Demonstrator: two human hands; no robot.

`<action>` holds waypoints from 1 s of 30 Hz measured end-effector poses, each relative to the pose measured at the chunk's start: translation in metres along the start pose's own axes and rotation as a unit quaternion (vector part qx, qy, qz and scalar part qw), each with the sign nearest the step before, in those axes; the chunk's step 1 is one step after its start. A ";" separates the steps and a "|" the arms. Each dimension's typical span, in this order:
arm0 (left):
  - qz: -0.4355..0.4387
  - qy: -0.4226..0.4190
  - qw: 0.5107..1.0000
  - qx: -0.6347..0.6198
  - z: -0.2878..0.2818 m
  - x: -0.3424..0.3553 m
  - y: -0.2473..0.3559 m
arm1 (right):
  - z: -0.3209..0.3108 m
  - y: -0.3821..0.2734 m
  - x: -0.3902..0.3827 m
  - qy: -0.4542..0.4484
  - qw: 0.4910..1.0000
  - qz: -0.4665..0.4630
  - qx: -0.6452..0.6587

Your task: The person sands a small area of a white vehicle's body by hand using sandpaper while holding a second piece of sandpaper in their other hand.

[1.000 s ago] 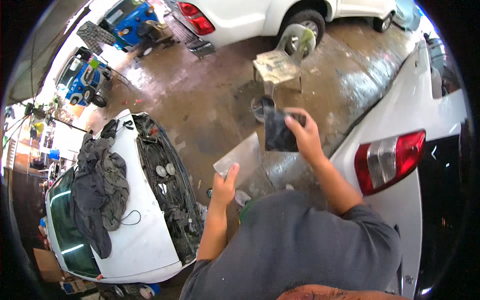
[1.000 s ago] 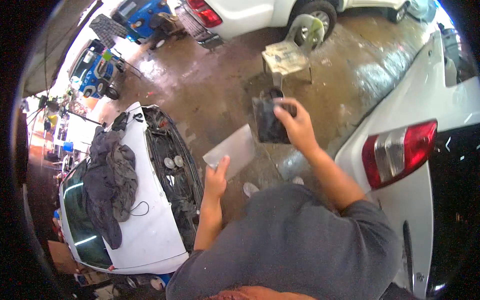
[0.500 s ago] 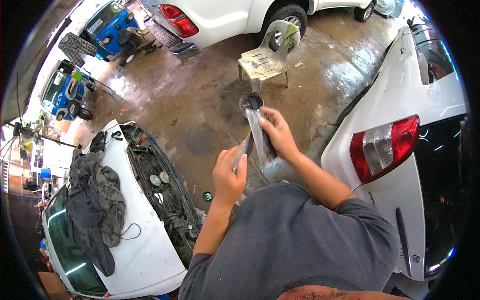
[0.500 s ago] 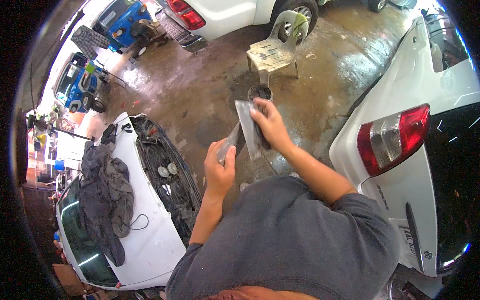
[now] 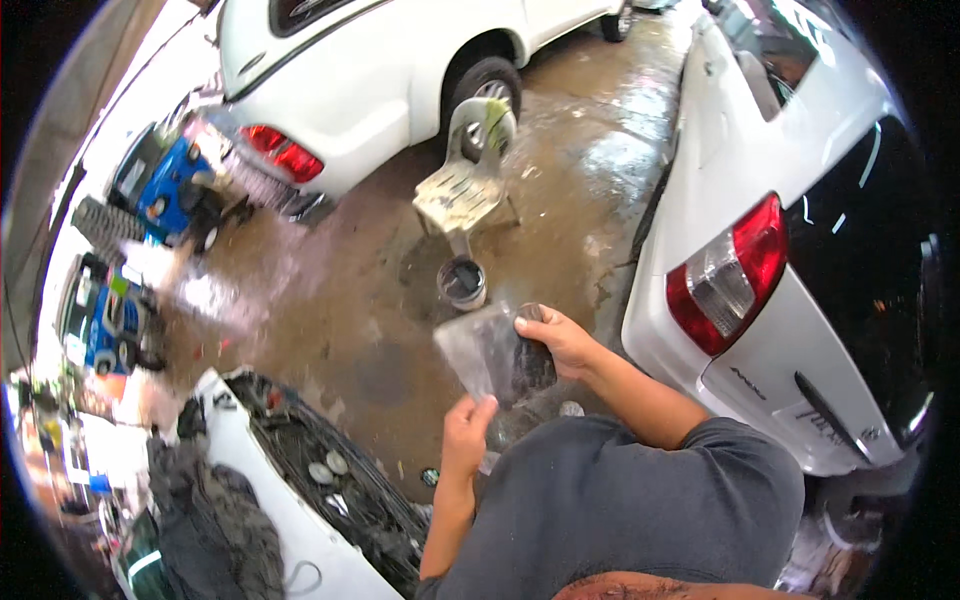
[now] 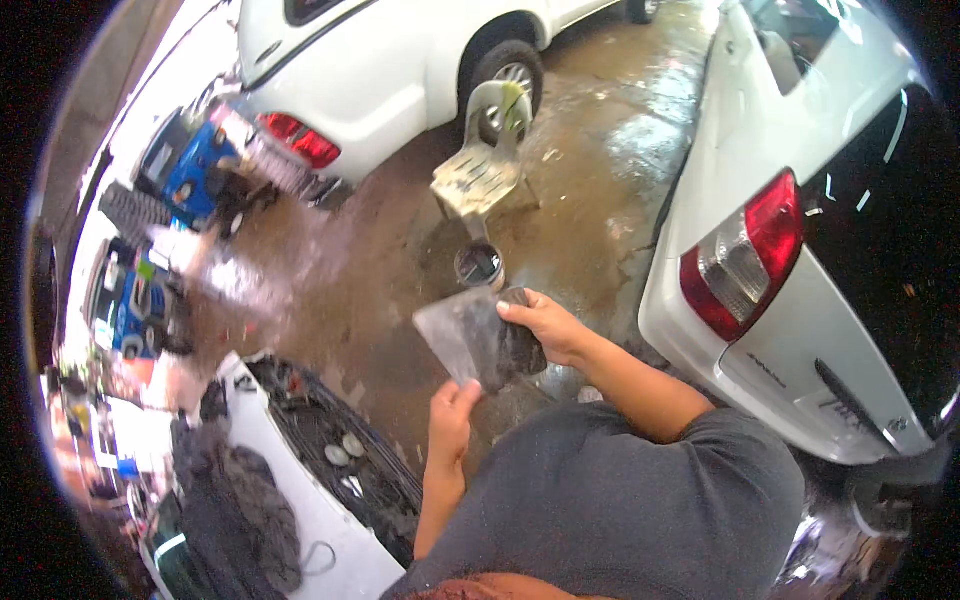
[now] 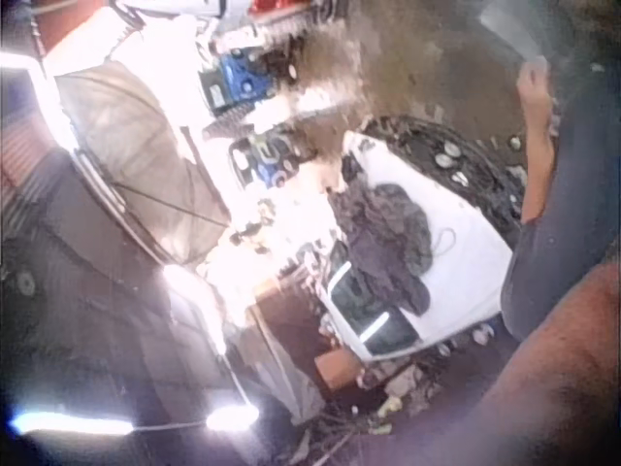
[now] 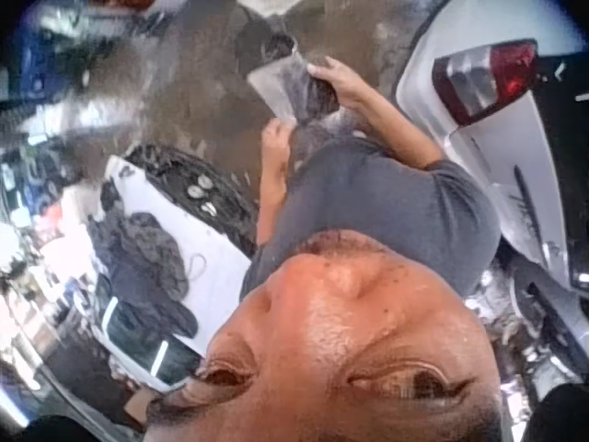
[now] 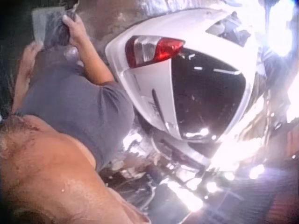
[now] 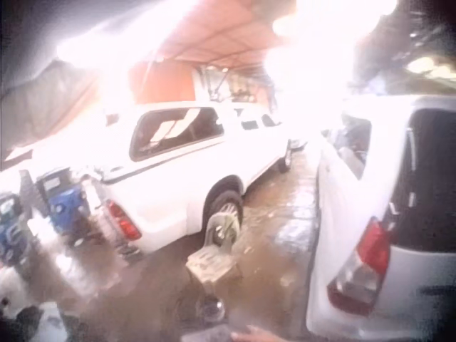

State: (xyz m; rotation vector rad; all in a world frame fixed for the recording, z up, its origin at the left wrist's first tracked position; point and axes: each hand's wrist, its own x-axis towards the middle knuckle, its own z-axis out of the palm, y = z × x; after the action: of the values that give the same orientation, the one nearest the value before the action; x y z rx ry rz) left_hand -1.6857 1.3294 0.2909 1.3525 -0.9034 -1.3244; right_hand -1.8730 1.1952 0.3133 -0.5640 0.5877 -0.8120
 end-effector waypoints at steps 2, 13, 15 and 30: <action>-0.035 -0.050 0.994 0.088 -0.005 0.000 -0.006 | -0.012 -0.010 -0.005 -0.057 0.980 -0.039 -0.185; 0.070 0.056 0.996 0.011 -0.030 0.017 0.021 | -0.012 -0.037 -0.032 -0.089 0.891 -0.031 -0.444; 0.085 0.098 0.991 -0.032 -0.022 0.019 0.037 | -0.011 -0.039 -0.036 -0.080 0.893 -0.025 -0.443; 0.032 0.033 0.993 0.113 -0.032 0.009 0.010 | -0.023 -0.030 -0.028 0.078 0.982 -0.118 -0.125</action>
State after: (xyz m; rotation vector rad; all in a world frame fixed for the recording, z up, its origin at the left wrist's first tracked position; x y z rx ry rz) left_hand -1.6521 1.3233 0.2954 1.5174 -1.0663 -1.1466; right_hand -1.9188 1.1946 0.3242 -0.8170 0.7830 -1.0192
